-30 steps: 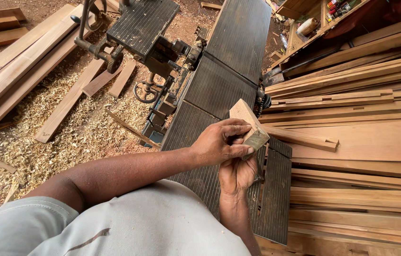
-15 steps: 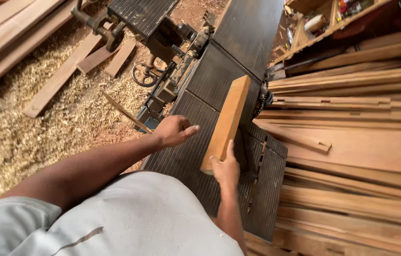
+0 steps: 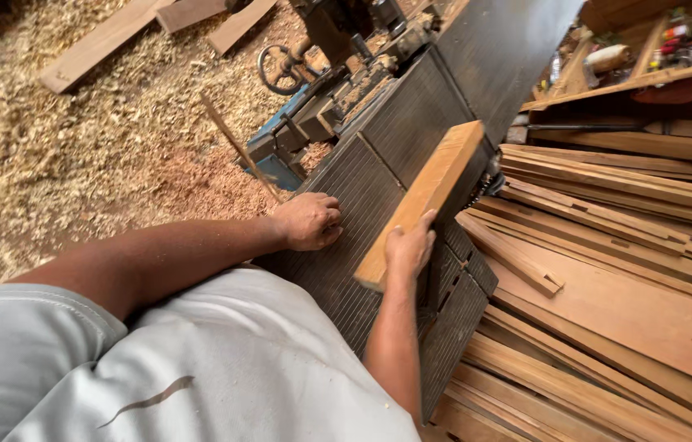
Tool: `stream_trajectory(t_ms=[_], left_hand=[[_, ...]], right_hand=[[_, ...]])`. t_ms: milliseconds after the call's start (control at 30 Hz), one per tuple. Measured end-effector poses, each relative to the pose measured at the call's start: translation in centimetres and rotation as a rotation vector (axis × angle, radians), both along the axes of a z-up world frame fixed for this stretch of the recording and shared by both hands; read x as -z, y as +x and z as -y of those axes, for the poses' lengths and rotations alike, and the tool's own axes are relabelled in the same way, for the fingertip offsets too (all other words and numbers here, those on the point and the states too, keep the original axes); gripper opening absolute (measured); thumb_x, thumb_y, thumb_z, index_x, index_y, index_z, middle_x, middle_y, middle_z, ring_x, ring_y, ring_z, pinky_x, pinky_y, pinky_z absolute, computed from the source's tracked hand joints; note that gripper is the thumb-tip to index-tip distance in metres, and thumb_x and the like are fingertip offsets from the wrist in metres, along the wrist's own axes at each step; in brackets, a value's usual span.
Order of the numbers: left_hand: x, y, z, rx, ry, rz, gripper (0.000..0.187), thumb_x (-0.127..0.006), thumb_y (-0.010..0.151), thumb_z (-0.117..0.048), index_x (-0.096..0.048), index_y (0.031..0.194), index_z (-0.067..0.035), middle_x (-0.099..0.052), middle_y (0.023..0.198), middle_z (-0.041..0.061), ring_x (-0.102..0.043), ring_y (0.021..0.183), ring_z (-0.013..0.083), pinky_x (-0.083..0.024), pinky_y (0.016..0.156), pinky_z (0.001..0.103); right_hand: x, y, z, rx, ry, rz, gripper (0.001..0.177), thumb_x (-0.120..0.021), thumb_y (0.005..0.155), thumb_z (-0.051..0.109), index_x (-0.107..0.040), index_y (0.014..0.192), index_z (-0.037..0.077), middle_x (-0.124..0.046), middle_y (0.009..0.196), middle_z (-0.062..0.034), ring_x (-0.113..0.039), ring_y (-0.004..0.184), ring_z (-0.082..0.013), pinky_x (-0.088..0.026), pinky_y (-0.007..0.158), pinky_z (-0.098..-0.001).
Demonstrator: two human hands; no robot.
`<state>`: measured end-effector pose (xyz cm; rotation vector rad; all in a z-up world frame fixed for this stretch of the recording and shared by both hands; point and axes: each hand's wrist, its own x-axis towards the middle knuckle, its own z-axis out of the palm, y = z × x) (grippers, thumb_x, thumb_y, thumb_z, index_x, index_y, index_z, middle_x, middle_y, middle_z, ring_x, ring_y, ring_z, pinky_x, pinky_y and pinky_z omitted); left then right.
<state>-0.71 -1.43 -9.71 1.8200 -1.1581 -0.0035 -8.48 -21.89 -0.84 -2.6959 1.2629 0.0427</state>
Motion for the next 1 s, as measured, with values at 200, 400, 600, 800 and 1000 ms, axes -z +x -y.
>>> stream_trajectory(t_ms=[200, 400, 600, 800, 1000], left_hand=[[0.0, -0.2, -0.1, -0.009, 0.028, -0.039, 0.024, -0.07, 0.088, -0.026, -0.072, 0.082, -0.003, -0.068, 0.091, 0.012, -0.066, 0.09, 0.0306, -0.056, 0.083, 0.043], [-0.1, -0.4, -0.2, -0.042, -0.021, -0.049, 0.023, -0.072, 0.086, -0.025, -0.071, 0.079, -0.003, -0.069, 0.091, 0.012, -0.067, 0.088, 0.0304, -0.056, 0.081, 0.043], [-0.6, -0.2, -0.5, -0.035, -0.021, -0.088, 0.02, -0.074, 0.084, -0.022, -0.068, 0.075, -0.004, -0.067, 0.087, 0.01, -0.066, 0.084, 0.0297, -0.056, 0.078, 0.042], [-0.7, -0.2, -0.6, -0.034, -0.062, -0.109, 0.021, -0.074, 0.085, -0.02, -0.065, 0.073, -0.005, -0.065, 0.085, 0.01, -0.065, 0.082, 0.0309, -0.055, 0.076, 0.042], [-1.2, 0.0, -0.7, -0.01, -0.036, -0.137, 0.02, -0.073, 0.085, -0.02, -0.064, 0.073, -0.006, -0.065, 0.086, 0.01, -0.065, 0.083, 0.0313, -0.054, 0.074, 0.043]], right_hand=[[-1.9, 6.3, 4.9, 0.103, 0.095, 0.026, 0.092, -0.064, 0.095, 0.006, -0.007, 0.167, 0.014, -0.043, 0.149, -0.0282, -0.06, 0.123, -0.0336, -0.054, 0.106, -0.0468], [-1.2, 10.9, 10.2, 0.068, 0.023, 0.033, 0.093, -0.065, 0.092, 0.005, -0.009, 0.165, 0.014, -0.046, 0.143, -0.0245, -0.058, 0.123, -0.0317, -0.051, 0.107, -0.0458], [-0.2, 15.0, 16.0, -0.029, -0.05, 0.058, 0.091, -0.065, 0.089, 0.005, -0.014, 0.165, 0.007, -0.049, 0.138, -0.0272, -0.06, 0.121, -0.033, -0.049, 0.108, -0.0418], [1.0, 18.9, 22.0, -0.097, -0.165, 0.0, 0.091, -0.068, 0.088, 0.008, -0.017, 0.164, 0.004, -0.056, 0.13, -0.0273, -0.06, 0.12, -0.0346, -0.047, 0.107, -0.0434], [3.5, 24.0, 30.8, -0.184, -0.188, 0.104, 0.092, -0.068, 0.088, 0.003, -0.017, 0.165, 0.001, -0.057, 0.134, -0.0275, -0.065, 0.117, -0.0311, -0.053, 0.106, -0.0381]])
